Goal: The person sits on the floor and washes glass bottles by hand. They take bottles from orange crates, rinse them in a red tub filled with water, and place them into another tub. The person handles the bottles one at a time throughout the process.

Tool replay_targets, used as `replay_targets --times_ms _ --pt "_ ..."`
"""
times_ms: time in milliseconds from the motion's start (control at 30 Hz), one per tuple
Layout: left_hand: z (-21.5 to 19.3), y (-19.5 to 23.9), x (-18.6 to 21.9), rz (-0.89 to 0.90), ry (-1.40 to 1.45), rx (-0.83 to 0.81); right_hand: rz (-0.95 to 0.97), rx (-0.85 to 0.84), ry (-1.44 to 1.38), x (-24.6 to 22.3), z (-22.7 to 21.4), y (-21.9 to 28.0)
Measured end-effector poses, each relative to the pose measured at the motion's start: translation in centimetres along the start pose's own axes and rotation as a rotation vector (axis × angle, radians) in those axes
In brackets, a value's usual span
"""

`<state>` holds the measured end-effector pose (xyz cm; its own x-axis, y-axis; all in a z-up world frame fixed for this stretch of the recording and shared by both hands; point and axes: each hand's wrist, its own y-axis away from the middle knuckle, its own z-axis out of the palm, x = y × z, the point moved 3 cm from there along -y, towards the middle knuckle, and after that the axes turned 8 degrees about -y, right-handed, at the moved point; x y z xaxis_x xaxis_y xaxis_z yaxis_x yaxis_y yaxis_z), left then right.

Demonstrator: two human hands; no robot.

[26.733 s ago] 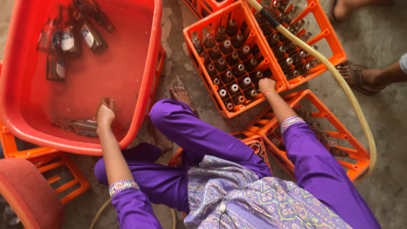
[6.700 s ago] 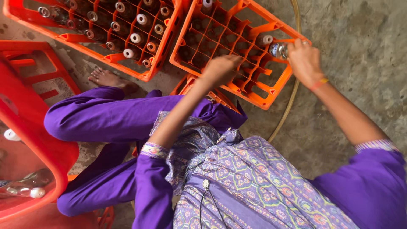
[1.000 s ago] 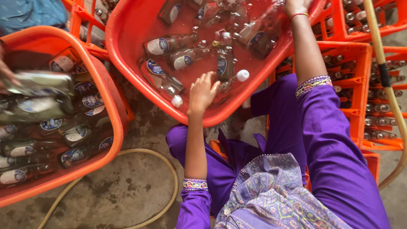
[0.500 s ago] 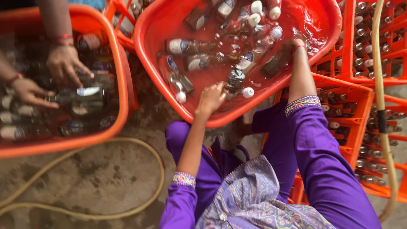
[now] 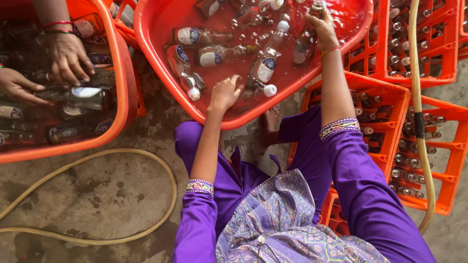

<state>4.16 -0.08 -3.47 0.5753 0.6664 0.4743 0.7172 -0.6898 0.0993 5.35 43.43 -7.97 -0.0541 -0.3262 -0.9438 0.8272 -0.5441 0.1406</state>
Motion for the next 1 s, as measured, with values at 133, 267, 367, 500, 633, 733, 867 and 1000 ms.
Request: replay_targets --times_ms 133,267,367,500,633,733,867,1000 --pt "-0.8 -0.2 0.2 0.027 -0.038 0.044 -0.047 -0.003 0.251 0.6 0.5 -0.5" --pt "-0.8 -0.5 0.4 0.012 -0.068 0.002 0.166 0.127 0.541 1.9 -0.3 -0.4" --pt "-0.4 -0.2 0.4 -0.007 -0.034 -0.027 0.257 0.110 0.795 2.6 -0.7 0.2" --pt "-0.6 -0.4 0.6 0.072 -0.054 0.077 0.214 0.171 0.750 2.4 -0.5 0.2" --pt "-0.4 -0.6 0.4 0.035 -0.076 0.015 0.290 0.245 0.831 2.6 -0.8 0.3" --pt "-0.6 -0.5 0.4 0.031 -0.038 0.036 0.163 0.144 0.738 2.7 -0.5 0.4" --pt "-0.7 -0.5 0.7 0.027 -0.033 0.016 0.240 0.231 0.731 2.8 -0.9 0.4" --pt "-0.5 -0.4 0.7 0.013 -0.059 -0.027 0.192 0.175 0.771 2.7 -0.5 0.1"
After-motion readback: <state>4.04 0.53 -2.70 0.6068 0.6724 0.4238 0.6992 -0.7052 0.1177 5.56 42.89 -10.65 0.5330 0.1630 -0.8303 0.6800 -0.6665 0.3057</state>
